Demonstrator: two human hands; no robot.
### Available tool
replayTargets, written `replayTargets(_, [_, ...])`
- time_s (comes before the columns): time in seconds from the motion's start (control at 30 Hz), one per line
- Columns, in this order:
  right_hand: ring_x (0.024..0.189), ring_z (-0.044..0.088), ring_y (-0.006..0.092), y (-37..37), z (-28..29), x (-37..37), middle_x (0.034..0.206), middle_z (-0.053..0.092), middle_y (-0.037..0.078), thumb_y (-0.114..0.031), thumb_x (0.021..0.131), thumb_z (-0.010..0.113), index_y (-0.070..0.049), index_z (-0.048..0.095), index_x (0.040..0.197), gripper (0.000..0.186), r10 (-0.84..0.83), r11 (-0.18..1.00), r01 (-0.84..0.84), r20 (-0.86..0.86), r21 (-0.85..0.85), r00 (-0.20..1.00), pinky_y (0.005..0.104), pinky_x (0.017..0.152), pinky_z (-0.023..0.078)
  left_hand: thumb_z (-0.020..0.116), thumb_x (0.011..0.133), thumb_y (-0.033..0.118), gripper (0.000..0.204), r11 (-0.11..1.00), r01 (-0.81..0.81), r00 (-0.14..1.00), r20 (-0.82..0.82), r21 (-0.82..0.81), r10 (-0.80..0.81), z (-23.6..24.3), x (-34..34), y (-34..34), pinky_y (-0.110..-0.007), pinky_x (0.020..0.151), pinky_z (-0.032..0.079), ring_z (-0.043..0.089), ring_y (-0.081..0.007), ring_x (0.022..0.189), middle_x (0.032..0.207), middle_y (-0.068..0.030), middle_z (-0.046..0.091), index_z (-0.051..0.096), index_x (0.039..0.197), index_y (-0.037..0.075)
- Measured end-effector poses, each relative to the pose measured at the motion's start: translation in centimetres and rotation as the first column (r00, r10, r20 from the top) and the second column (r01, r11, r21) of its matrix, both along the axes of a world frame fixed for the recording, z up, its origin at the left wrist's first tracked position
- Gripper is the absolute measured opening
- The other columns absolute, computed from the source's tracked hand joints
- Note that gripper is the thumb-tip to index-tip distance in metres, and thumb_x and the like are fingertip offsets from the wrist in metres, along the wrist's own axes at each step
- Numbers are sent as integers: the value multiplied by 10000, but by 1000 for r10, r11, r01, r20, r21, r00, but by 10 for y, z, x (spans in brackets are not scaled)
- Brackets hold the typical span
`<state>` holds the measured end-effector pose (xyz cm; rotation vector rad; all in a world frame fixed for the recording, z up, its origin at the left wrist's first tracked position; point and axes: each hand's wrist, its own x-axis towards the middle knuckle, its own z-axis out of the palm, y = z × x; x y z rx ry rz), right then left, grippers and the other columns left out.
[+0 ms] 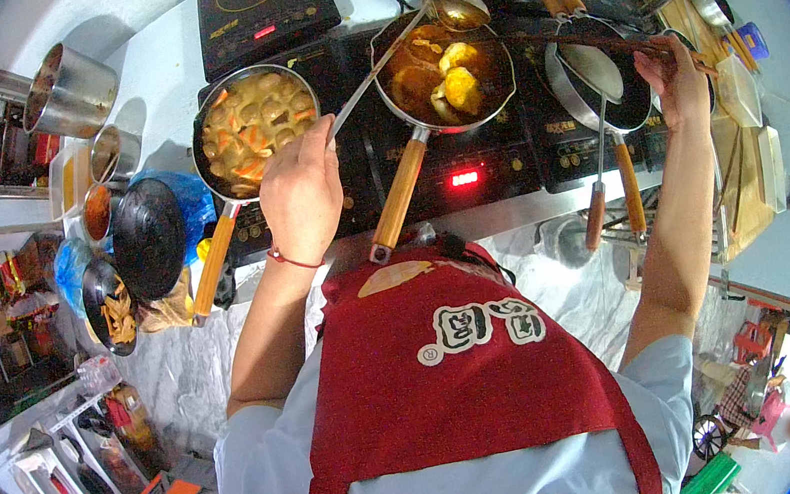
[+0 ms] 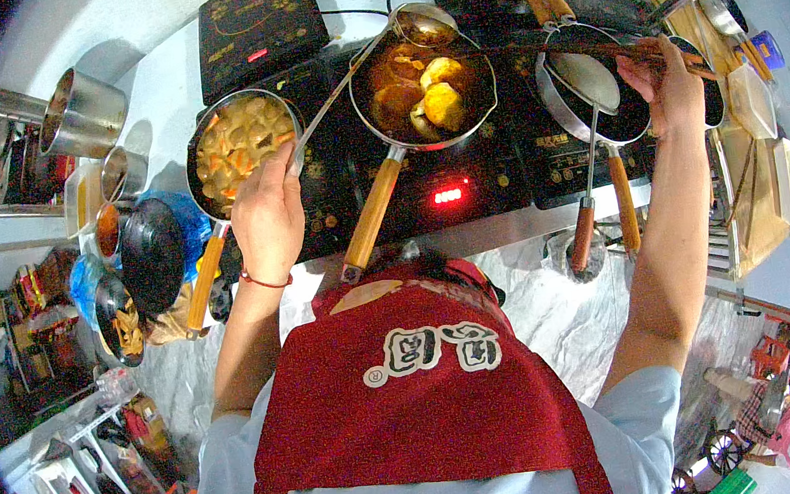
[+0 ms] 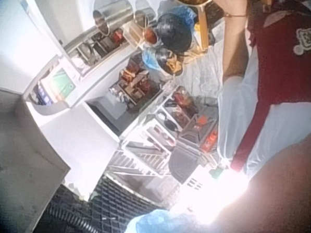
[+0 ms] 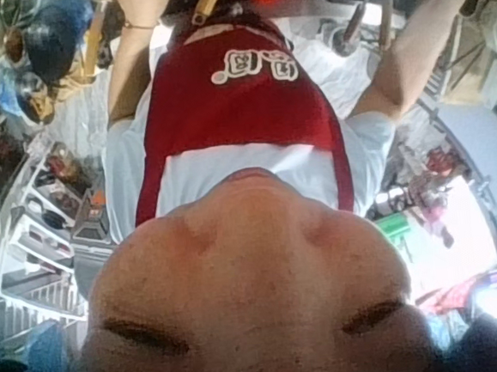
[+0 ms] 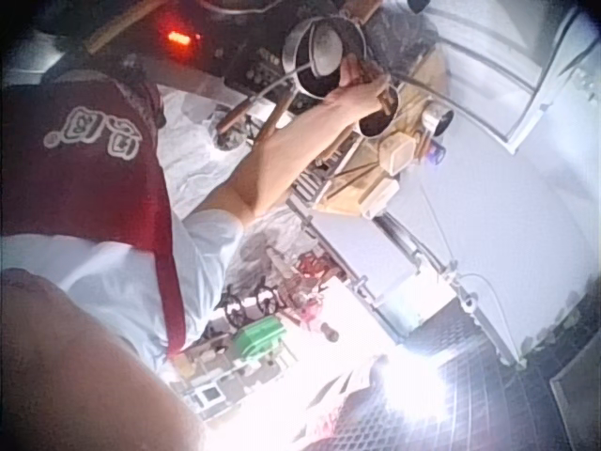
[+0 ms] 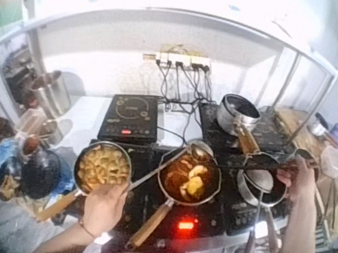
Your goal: The person fries items in a small pan on a stove, using a slotted spoon and chopsticks to turn and move them, and later holds a large bowl over the stove.
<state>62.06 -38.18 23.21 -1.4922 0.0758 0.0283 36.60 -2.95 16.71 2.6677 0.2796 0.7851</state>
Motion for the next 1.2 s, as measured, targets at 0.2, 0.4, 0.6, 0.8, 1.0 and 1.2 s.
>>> replayTargets(0.2, [811, 640, 295, -20, -27, 50, 887, 616, 192, -186, 924, 418, 60, 542, 940, 275, 35, 992, -15, -155, 126, 987, 368, 756, 555, 577, 781, 84, 227, 1000, 0, 1000, 19, 6, 0, 0, -1, 2, -383, 652, 473, 589, -306, 700, 763, -136, 603, 595, 1006, 63])
replayTargets(0.4, [806, 641, 277, -23, -38, 63, 862, 616, 181, -149, 909, 436, 72, 549, 918, 249, 33, 983, 5, -203, 186, 979, 356, 750, 560, 580, 774, 82, 237, 1000, -23, 1000, -1, 10, 23, 1, -3, 2, -384, 642, 470, 585, -303, 690, 760, -132, 599, 598, 1010, 63])
replayTargets(0.6, [797, 636, 248, -19, -30, 61, 863, 617, 157, -169, 913, 450, 63, 567, 914, 260, 50, 989, -22, -188, 145, 981, 327, 749, 558, 574, 783, 83, 227, 1000, -6, 1000, 19, 1, 6, -1, -2, 4, -384, 638, 468, 583, -303, 686, 754, -132, 593, 603, 1007, 59])
replayTargets(0.8, [793, 634, 271, -7, -11, 59, 874, 609, 159, -176, 902, 474, 45, 560, 889, 238, 44, 993, -31, -117, 111, 992, 342, 713, 560, 568, 789, 84, 215, 1000, 5, 1000, 15, -9, -5, 3, -2, 0, -387, 654, 469, 586, -307, 700, 770, -138, 601, 604, 999, 55])
replayTargets(1.0, [796, 634, 269, 9, -10, 74, 871, 612, 170, -176, 905, 457, 46, 560, 898, 245, 118, 993, -111, -153, 48, 981, 338, 711, 557, 565, 796, 88, 212, 1000, 23, 1000, 22, -12, -23, 3, -1, -2, -390, 668, 468, 590, -309, 717, 794, -141, 611, 597, 1004, 58])
replayTargets(1.2, [796, 634, 275, 16, -25, 92, 865, 613, 187, -161, 897, 443, 61, 557, 898, 251, 68, 997, -56, -239, 58, 969, 338, 707, 561, 565, 798, 88, 205, 1000, 20, 999, 29, -10, -20, 5, -4, -3, -390, 670, 468, 589, -308, 717, 790, -138, 614, 597, 999, 61])
